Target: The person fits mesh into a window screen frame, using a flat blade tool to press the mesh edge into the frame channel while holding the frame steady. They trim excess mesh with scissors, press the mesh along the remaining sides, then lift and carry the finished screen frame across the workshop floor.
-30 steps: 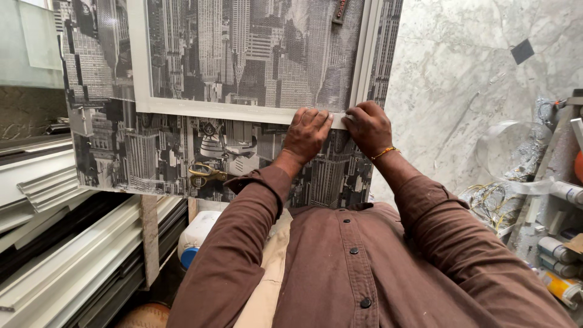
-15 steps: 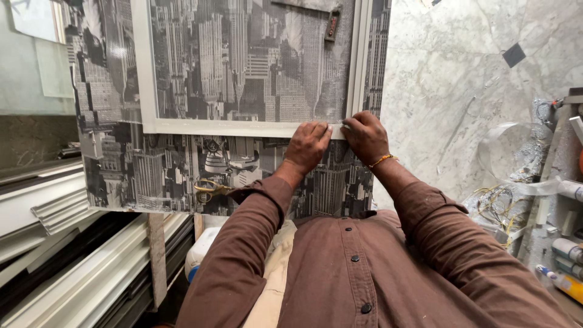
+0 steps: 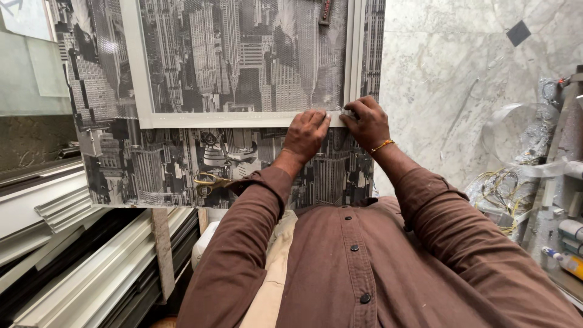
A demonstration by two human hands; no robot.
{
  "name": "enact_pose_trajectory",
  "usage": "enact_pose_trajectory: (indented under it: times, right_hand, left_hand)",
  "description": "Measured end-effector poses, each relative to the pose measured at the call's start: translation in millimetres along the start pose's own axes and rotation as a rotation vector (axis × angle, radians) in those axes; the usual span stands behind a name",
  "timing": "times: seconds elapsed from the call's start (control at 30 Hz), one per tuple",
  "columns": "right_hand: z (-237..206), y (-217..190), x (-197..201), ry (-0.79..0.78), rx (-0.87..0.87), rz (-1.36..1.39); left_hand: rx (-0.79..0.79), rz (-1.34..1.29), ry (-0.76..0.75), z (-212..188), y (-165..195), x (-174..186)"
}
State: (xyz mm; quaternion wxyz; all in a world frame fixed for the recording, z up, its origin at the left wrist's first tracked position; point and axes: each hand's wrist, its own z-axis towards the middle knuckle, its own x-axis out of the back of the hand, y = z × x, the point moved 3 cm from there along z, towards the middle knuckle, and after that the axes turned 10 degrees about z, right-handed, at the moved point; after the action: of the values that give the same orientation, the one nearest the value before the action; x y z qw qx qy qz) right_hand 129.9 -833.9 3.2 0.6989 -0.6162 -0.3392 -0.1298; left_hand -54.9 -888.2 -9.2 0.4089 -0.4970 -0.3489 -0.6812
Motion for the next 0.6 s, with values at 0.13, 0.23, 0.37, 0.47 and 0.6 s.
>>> enact_pose_trajectory:
  times: [0.13,0.23,0.37,0.47,0.6]
  right_hand:
    - [0.0,-0.9,1.8,0.005,0.049,0.017]
    - [1.4,-1.2,2.0,-0.013,0.099,-0.039]
    - [2.5,0.6,1.5,-0.02,0.141,-0.08]
    - [1.8,2.8,0.8,-0.025,0.149,-0.08]
    - [0.2,5.3,-1.0,-0.044,0.109,-0.108]
  left_hand:
    - [0.007,-0.036,-0.005,-1.0,-1.8,1.6]
    - [0.036,-0.047,-0.027,0.8,-2.6,2.0]
    - [0.081,-0.119,-0.055,8.1,-1.9,-1.4]
    - [0.147,-0.146,-0.147,14.6,-3.0,-7.8]
    - [0.221,-0.163,-0.042,19.7,-3.2,-8.0]
